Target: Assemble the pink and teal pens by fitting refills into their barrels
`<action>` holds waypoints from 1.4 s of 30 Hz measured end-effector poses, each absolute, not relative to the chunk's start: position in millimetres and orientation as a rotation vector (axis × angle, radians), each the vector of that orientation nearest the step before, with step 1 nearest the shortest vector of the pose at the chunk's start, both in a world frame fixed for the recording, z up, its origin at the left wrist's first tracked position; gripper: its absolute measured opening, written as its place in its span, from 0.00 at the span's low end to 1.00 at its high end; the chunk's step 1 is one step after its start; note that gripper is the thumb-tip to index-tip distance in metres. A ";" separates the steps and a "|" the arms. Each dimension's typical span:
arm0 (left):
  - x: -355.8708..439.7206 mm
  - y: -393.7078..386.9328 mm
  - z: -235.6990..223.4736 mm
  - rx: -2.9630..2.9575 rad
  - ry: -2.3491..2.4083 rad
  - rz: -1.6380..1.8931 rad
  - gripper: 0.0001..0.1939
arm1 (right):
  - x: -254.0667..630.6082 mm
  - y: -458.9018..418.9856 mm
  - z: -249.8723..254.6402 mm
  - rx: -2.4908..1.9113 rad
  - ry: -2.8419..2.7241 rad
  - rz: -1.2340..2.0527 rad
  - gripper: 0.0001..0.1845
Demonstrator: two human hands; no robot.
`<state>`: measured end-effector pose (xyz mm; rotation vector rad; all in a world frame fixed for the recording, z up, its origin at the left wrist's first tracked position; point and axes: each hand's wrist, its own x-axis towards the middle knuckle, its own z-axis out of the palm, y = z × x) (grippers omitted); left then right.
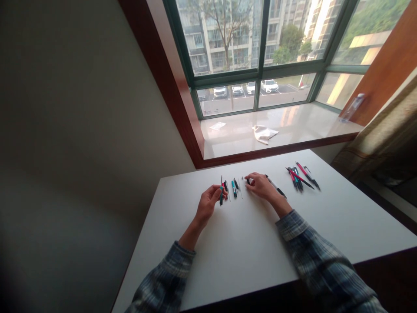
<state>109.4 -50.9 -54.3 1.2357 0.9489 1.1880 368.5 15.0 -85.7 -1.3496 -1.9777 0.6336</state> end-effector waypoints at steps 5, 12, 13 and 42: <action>109.5 -51.2 -53.5 1.229 0.952 1.183 0.19 | 381.1 17.4 -88.7 -1.275 -1.982 0.802 0.23; 109.9 -52.0 -51.4 1.235 0.967 1.191 0.19 | 375.4 19.3 -91.2 -1.240 -1.950 0.837 0.36; 110.0 -52.1 -51.4 1.233 0.965 1.191 0.19 | 374.8 19.4 -91.5 -1.243 -1.962 0.830 0.37; 115.1 -55.5 -58.3 1.371 0.895 1.116 0.16 | 302.9 -34.9 -39.7 -0.918 -1.393 1.220 0.16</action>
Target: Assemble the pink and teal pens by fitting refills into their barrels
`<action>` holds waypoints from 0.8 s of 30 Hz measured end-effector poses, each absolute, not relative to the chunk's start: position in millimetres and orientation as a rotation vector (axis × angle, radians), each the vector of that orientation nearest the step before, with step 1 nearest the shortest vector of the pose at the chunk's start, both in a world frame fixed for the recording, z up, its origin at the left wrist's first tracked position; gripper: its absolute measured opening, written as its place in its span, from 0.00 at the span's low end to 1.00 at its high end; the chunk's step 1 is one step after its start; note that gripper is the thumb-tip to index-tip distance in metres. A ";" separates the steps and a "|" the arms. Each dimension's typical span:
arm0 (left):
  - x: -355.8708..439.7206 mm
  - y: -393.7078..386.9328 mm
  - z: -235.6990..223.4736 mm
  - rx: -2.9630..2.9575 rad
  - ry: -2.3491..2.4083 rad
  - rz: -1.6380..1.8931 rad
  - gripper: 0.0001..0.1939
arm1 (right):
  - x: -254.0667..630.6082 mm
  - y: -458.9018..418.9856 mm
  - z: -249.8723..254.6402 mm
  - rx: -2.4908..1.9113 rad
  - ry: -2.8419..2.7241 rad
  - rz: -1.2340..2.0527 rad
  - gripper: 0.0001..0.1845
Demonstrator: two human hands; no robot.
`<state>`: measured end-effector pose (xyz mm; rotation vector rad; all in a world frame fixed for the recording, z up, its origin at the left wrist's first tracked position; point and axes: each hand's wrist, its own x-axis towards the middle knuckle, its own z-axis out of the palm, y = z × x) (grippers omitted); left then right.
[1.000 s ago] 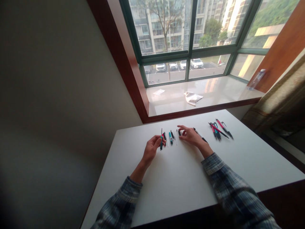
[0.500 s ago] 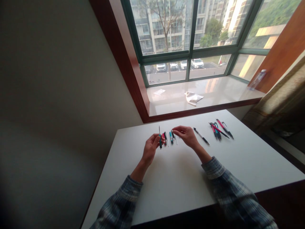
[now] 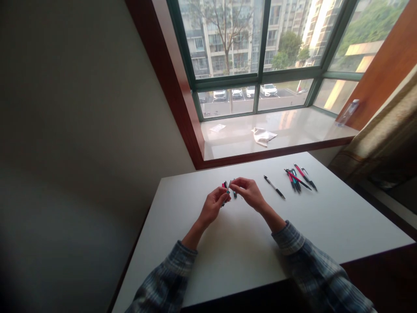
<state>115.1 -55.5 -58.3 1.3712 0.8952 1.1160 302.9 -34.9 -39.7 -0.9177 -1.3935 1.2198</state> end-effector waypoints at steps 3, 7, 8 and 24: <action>116.4 -56.3 -56.9 1.355 0.867 1.115 0.16 | 306.6 -35.9 -40.2 -0.919 -1.327 1.249 0.17; 117.0 -56.8 -55.4 1.352 0.846 1.107 0.17 | 305.0 -39.6 -47.0 -0.890 -1.348 1.343 0.18; 117.0 -56.9 -55.3 1.351 0.840 1.103 0.18 | 303.3 -41.0 -48.4 -0.886 -1.367 1.354 0.18; 114.1 -59.2 -42.7 1.165 0.928 1.174 0.23 | 297.0 -64.8 -42.1 -1.063 -1.410 1.137 0.20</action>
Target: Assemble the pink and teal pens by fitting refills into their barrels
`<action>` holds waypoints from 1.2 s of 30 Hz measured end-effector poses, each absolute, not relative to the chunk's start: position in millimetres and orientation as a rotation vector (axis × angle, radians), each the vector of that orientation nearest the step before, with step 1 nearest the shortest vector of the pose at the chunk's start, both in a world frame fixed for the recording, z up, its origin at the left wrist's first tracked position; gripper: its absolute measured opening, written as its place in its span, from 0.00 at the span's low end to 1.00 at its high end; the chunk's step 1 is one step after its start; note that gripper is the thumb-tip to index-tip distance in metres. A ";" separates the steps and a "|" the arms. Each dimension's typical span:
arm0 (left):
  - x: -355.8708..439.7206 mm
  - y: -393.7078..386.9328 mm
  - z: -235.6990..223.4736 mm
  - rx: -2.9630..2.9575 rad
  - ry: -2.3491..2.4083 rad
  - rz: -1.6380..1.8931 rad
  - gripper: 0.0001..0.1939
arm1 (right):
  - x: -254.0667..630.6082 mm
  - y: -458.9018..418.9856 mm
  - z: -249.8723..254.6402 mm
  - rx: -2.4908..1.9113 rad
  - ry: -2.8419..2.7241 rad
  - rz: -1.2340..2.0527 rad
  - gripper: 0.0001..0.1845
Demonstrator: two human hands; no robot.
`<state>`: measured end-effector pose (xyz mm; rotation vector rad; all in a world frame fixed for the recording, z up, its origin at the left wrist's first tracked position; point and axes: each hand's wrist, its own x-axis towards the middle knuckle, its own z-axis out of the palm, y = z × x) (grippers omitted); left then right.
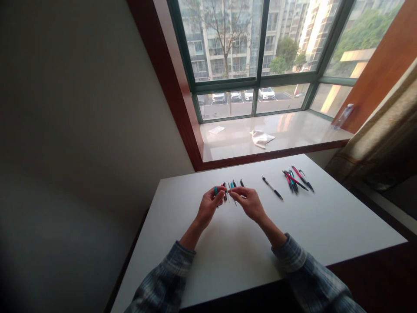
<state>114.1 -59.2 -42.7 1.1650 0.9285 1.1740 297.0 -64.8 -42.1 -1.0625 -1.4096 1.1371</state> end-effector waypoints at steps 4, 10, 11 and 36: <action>113.9 -61.1 -43.3 1.187 0.946 1.160 0.21 | 287.3 -76.0 -48.7 -1.113 -1.518 1.138 0.20; 112.1 -55.5 -45.8 1.060 1.021 1.312 0.19 | 309.4 -88.3 -62.8 -1.290 -1.679 0.924 0.14; 111.6 -54.9 -45.6 1.055 1.021 1.320 0.19 | 316.2 -89.1 -65.6 -1.347 -1.719 0.856 0.12; 111.3 -55.2 -48.3 1.119 1.005 1.259 0.21 | 396.7 -100.8 -76.3 -1.135 -2.329 0.668 0.13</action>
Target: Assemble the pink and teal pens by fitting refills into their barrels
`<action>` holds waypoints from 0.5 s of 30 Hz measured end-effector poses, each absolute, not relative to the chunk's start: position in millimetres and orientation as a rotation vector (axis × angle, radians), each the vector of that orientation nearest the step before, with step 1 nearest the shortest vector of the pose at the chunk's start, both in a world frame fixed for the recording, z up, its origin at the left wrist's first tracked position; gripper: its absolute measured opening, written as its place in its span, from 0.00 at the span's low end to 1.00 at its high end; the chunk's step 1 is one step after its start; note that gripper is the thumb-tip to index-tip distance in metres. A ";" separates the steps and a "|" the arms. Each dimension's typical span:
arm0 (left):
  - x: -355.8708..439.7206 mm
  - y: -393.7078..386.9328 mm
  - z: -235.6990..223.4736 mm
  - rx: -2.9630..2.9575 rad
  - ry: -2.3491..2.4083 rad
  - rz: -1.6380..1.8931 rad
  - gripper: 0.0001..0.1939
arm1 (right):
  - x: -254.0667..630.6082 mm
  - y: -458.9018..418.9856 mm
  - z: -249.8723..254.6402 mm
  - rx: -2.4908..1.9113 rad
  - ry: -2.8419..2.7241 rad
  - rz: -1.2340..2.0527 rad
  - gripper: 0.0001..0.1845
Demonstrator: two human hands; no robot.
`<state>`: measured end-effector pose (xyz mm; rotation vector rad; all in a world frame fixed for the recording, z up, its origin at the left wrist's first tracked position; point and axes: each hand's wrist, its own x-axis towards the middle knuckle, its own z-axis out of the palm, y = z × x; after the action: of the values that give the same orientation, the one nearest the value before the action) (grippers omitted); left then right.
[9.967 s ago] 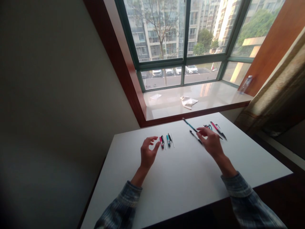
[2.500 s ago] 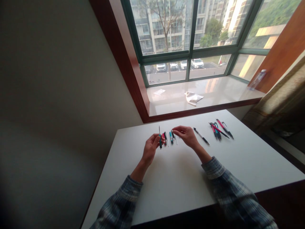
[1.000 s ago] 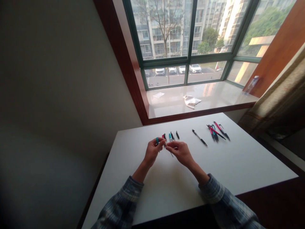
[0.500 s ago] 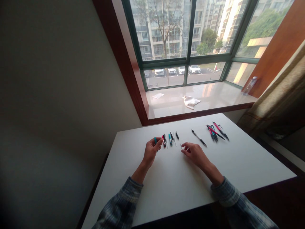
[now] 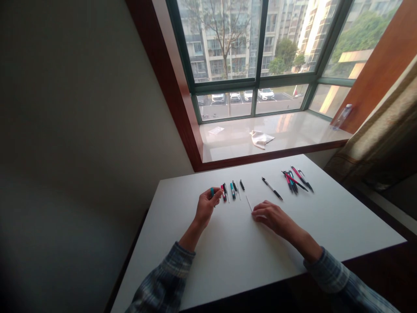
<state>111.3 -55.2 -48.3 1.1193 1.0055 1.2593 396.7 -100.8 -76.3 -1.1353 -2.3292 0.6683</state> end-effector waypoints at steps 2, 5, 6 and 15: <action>110.9 -54.5 -49.1 1.121 1.008 1.261 0.21 | 393.8 -98.6 -76.0 -1.114 -2.336 0.670 0.13; 111.1 -54.5 -48.8 1.117 1.013 1.261 0.21 | 390.7 -94.1 -76.0 -1.083 -2.353 0.661 0.13; 111.2 -54.7 -48.3 1.114 1.014 1.259 0.21 | 389.5 -92.4 -76.1 -1.074 -2.360 0.657 0.13; 111.1 -55.7 -45.3 1.106 1.048 1.261 0.21 | 374.4 -69.0 -71.1 -0.984 -2.395 0.617 0.12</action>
<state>111.1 -55.7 -45.3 1.1060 1.0477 1.2607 374.4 -69.0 -71.1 -0.9840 -2.3949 0.6175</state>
